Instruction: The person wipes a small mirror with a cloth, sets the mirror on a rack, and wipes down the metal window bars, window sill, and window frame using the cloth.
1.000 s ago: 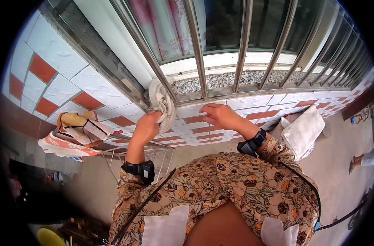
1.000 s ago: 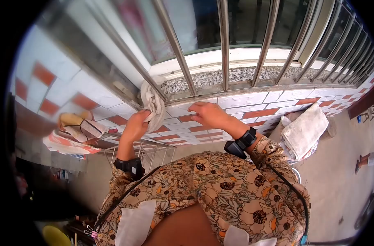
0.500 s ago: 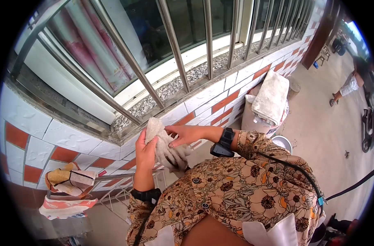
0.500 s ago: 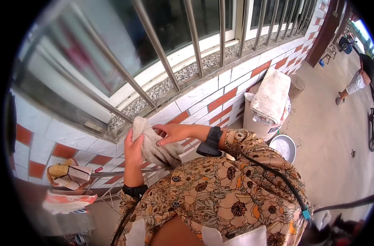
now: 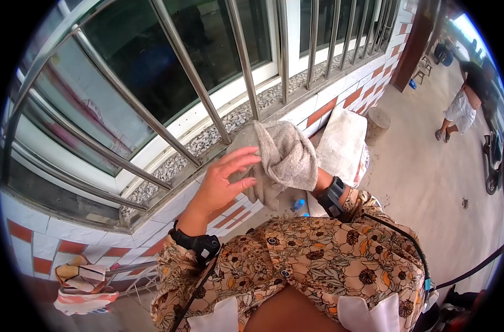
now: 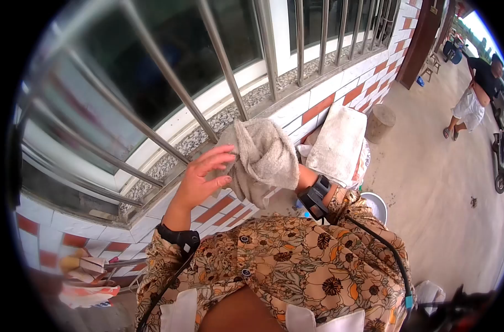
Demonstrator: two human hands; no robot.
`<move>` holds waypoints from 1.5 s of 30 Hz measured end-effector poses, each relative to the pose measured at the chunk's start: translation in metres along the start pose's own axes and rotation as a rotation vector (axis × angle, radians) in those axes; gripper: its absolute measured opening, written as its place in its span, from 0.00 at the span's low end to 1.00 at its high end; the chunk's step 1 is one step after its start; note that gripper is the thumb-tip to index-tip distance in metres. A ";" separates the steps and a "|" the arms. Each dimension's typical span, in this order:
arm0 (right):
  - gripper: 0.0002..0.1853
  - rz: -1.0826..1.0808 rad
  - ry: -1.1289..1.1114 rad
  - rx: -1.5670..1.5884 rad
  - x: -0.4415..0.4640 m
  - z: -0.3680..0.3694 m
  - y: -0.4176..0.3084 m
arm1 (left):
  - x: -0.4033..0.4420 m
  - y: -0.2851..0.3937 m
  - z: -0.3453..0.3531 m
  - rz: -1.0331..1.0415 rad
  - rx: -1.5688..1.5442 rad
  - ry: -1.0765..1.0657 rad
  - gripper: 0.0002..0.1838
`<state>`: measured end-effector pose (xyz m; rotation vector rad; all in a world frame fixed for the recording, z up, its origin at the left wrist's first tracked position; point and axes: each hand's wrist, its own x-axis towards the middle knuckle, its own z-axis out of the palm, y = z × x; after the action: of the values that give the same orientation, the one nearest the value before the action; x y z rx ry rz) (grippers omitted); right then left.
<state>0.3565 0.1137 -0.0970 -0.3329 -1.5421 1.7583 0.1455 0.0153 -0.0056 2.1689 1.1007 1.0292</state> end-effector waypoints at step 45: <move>0.17 -0.462 -0.599 -0.649 0.230 -0.159 -0.009 | 0.041 -0.137 0.038 -0.361 0.481 0.727 0.19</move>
<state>0.3058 0.3864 -0.0624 0.2661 -2.3760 0.9970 0.1299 0.1213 -0.1073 1.8160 2.1665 1.5421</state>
